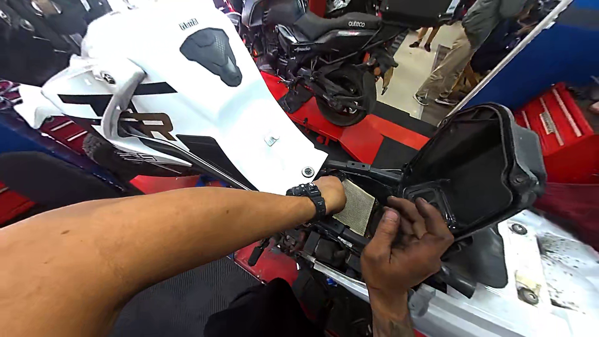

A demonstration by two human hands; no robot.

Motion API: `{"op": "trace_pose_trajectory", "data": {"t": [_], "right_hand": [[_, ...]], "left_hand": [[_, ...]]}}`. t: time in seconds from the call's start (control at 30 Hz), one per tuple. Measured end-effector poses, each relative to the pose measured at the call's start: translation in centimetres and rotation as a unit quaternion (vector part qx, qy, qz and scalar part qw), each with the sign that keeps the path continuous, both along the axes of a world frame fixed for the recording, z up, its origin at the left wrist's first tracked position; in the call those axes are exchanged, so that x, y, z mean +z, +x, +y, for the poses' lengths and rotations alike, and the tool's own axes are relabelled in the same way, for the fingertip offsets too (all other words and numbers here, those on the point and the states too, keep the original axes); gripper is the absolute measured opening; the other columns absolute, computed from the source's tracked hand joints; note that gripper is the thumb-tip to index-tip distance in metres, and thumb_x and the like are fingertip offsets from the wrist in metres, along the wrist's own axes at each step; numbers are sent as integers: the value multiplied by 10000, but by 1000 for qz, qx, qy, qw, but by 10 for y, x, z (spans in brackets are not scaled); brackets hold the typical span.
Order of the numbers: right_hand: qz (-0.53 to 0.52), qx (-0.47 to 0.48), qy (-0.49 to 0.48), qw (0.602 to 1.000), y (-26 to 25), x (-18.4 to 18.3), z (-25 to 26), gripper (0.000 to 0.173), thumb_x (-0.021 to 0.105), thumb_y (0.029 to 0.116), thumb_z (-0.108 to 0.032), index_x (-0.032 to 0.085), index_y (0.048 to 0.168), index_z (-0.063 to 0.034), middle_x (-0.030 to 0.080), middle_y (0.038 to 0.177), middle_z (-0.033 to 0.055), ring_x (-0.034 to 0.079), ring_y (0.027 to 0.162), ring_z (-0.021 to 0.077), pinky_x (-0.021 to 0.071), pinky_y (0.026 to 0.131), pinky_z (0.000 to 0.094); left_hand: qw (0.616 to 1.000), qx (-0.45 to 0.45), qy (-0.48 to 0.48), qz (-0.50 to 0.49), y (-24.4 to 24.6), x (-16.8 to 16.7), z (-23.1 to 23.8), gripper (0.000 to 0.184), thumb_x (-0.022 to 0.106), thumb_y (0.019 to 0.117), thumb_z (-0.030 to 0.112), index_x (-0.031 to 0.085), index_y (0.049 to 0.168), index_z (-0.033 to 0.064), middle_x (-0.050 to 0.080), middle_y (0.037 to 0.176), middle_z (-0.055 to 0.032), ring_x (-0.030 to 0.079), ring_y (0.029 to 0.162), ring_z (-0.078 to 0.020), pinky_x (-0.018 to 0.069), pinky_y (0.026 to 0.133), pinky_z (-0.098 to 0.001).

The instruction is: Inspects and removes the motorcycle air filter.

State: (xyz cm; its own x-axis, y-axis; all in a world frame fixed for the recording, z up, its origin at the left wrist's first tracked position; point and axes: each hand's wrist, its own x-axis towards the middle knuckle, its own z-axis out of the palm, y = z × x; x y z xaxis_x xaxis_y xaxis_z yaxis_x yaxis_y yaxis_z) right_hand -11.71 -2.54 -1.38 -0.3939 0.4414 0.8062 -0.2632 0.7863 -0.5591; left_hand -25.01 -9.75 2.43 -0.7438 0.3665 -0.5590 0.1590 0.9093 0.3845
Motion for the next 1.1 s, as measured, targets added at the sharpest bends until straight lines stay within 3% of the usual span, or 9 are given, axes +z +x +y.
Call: {"op": "trace_pose_trajectory", "data": {"t": [0.1,0.5,0.77,1.1], "right_hand": [[-5,-1,6,1000,0,0,-1,379,552,1011,-147,458,1306,71,712,1133,142,728,986,155,625,855,339],[-19,-10,37,999,-2,0,-3,346,560,1004,-119,514,1260,109,722,1082,163,733,954,166,625,849,344],[-21,-11,48,999,-2,1,-1,316,555,1006,-134,564,1199,116,730,1013,153,732,919,134,623,824,298],[-73,-19,46,996,-2,8,3,298,521,1016,-144,606,1195,79,726,1044,123,710,968,124,602,858,289]], "left_hand": [[999,-23,-9,21,-1,2,-1,234,562,998,177,666,964,-30,683,1060,-231,688,1001,-370,554,829,-575],[999,10,31,-7,-2,13,-8,272,524,1026,202,657,998,-34,674,1089,-242,679,1034,-370,546,843,-578],[997,44,56,-8,-1,0,-10,288,537,1022,242,665,989,-14,684,1077,-227,687,1026,-367,556,834,-579],[993,79,77,-41,-3,2,-7,284,523,1022,235,654,983,-14,681,1065,-225,686,1011,-356,552,828,-566]]}}
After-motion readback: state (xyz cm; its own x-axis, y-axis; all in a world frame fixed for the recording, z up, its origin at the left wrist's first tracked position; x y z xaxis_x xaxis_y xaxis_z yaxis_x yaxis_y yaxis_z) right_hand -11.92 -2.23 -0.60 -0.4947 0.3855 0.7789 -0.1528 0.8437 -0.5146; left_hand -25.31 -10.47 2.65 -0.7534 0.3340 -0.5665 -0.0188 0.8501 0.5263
